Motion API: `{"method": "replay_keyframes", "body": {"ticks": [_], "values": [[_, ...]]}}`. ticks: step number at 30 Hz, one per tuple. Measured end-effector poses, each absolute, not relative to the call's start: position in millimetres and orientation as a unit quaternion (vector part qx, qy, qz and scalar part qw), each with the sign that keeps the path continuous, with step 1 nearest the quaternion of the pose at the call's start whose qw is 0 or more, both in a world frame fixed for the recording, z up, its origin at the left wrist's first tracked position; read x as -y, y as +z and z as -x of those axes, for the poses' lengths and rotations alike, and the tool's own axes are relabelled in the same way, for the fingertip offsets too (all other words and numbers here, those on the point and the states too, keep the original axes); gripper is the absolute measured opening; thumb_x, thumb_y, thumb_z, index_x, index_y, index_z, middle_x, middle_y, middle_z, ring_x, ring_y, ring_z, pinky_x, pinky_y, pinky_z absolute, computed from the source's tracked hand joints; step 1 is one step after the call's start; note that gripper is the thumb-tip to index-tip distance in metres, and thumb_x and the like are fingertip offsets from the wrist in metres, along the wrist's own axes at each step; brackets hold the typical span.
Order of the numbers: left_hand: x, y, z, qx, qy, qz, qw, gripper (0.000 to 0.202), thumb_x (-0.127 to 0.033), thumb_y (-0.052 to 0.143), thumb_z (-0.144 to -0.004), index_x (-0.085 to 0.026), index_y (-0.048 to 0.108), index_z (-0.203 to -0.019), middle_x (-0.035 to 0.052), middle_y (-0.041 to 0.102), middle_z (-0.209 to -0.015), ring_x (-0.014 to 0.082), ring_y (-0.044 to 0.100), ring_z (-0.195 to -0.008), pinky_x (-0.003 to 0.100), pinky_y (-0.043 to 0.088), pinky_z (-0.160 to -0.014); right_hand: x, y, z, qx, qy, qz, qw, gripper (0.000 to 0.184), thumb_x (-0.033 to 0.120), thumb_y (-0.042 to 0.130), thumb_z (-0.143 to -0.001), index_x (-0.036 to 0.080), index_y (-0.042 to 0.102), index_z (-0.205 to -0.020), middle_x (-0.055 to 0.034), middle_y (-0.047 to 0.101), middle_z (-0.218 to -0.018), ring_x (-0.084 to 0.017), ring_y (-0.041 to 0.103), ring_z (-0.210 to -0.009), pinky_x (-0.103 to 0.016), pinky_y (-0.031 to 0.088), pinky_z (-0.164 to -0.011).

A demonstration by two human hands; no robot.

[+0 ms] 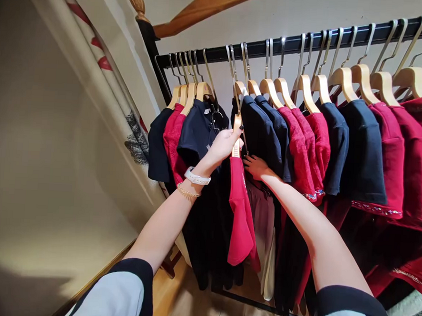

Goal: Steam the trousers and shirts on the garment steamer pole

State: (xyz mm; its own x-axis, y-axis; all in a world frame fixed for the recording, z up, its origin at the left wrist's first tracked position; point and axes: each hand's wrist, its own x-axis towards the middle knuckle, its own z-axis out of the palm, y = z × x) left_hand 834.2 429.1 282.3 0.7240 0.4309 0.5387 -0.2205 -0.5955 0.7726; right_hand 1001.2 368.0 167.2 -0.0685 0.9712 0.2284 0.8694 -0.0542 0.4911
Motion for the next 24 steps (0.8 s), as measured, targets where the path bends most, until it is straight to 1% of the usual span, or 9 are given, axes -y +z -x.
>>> {"method": "replay_keyframes", "body": {"ticks": [3, 5, 10, 13, 15, 18, 20, 22, 24], "values": [[-433.0, 290.1, -833.8, -0.067, 0.392, -0.782, 0.48, 0.051, -0.039, 0.059, -0.104, -0.016, 0.059, -0.058, 0.0044, 0.059, -0.052, 0.011, 0.05, -0.043, 0.026, 0.039, -0.053, -364.3, 167.8, -999.6, -0.684, 0.251, -0.676, 0.116, 0.053, 0.018, 0.072, -0.085, 0.013, 0.069, -0.137, -0.017, 0.054, -0.158, -0.036, 0.042, -0.153, -0.051, 0.037, -0.125], [-440.0, 308.1, -830.2, -0.066, 0.406, -0.756, 0.508, 0.046, -0.038, 0.064, -0.101, -0.015, 0.06, -0.062, 0.0041, 0.06, -0.053, 0.0106, 0.05, -0.042, 0.025, 0.039, -0.051, -361.4, 168.2, -997.8, -0.684, 0.246, -0.676, 0.124, 0.055, 0.019, 0.07, -0.086, 0.014, 0.067, -0.14, -0.0152, 0.05, -0.162, -0.036, 0.038, -0.155, -0.053, 0.035, -0.126], [-472.0, 383.6, -826.3, -0.046, 0.463, -0.699, 0.543, 0.035, -0.035, 0.064, -0.102, -0.012, 0.069, -0.076, 0.0029, 0.062, -0.059, 0.01, 0.055, -0.049, 0.024, 0.047, -0.058, -358.2, 166.9, -990.9, -0.677, 0.251, -0.679, 0.131, 0.057, 0.015, 0.068, -0.086, 0.015, 0.065, -0.142, -0.0141, 0.049, -0.163, -0.035, 0.035, -0.157, -0.052, 0.037, -0.125], [-494.1, 427.4, -833.0, -0.041, 0.473, -0.686, 0.552, 0.03, -0.037, 0.066, -0.101, -0.011, 0.073, -0.088, 0.001, 0.061, -0.06, 0.0106, 0.055, -0.049, 0.026, 0.051, -0.063, -358.6, 165.5, -985.1, -0.674, 0.258, -0.679, 0.132, 0.053, 0.016, 0.071, -0.084, 0.015, 0.069, -0.137, -0.0136, 0.051, -0.161, -0.034, 0.036, -0.157, -0.05, 0.038, -0.124], [-505.7, 445.6, -839.6, -0.036, 0.467, -0.687, 0.556, 0.027, -0.039, 0.071, -0.098, -0.013, 0.074, -0.092, 0.0, 0.06, -0.059, 0.0113, 0.055, -0.049, 0.028, 0.052, -0.065, -358.1, 164.2, -981.0, -0.67, 0.261, -0.682, 0.131, 0.05, 0.019, 0.072, -0.084, 0.017, 0.072, -0.134, -0.0115, 0.053, -0.16, -0.033, 0.036, -0.157, -0.051, 0.038, -0.124], [-513.8, 452.0, -848.0, -0.037, 0.447, -0.692, 0.566, 0.023, -0.036, 0.074, -0.096, -0.014, 0.073, -0.09, 0.0002, 0.061, -0.059, 0.0119, 0.054, -0.05, 0.028, 0.051, -0.064, -351.7, 160.6, -977.3, -0.657, 0.26, -0.695, 0.133, 0.049, 0.024, 0.074, -0.085, 0.019, 0.072, -0.134, -0.0107, 0.055, -0.158, -0.034, 0.04, -0.155, -0.054, 0.037, -0.125], [-512.8, 446.4, -851.5, -0.06, 0.431, -0.701, 0.564, 0.024, -0.035, 0.071, -0.098, -0.014, 0.071, -0.086, 0.0012, 0.061, -0.058, 0.0122, 0.053, -0.05, 0.027, 0.05, -0.061, -341.7, 157.7, -976.9, -0.647, 0.257, -0.706, 0.133, 0.049, 0.023, 0.072, -0.087, 0.017, 0.071, -0.136, -0.0121, 0.057, -0.157, -0.034, 0.042, -0.154, -0.055, 0.034, -0.127], [-508.5, 439.0, -852.8, -0.112, 0.416, -0.722, 0.541, 0.027, -0.033, 0.065, -0.103, -0.013, 0.068, -0.084, 0.0005, 0.059, -0.056, 0.0113, 0.05, -0.05, 0.026, 0.049, -0.061, -327.8, 155.9, -976.9, -0.638, 0.253, -0.715, 0.129, 0.048, 0.019, 0.067, -0.09, 0.014, 0.069, -0.138, -0.014, 0.057, -0.156, -0.033, 0.041, -0.155, -0.055, 0.031, -0.129], [-503.2, 434.3, -850.7, -0.166, 0.403, -0.74, 0.512, 0.03, -0.028, 0.055, -0.108, -0.01, 0.065, -0.086, -0.001, 0.057, -0.056, 0.0085, 0.048, -0.052, 0.024, 0.051, -0.068, -313.1, 156.3, -975.5, -0.636, 0.25, -0.72, 0.123, 0.047, 0.017, 0.064, -0.091, 0.011, 0.069, -0.137, -0.0163, 0.056, -0.156, -0.034, 0.04, -0.155, -0.054, 0.03, -0.129]]}}
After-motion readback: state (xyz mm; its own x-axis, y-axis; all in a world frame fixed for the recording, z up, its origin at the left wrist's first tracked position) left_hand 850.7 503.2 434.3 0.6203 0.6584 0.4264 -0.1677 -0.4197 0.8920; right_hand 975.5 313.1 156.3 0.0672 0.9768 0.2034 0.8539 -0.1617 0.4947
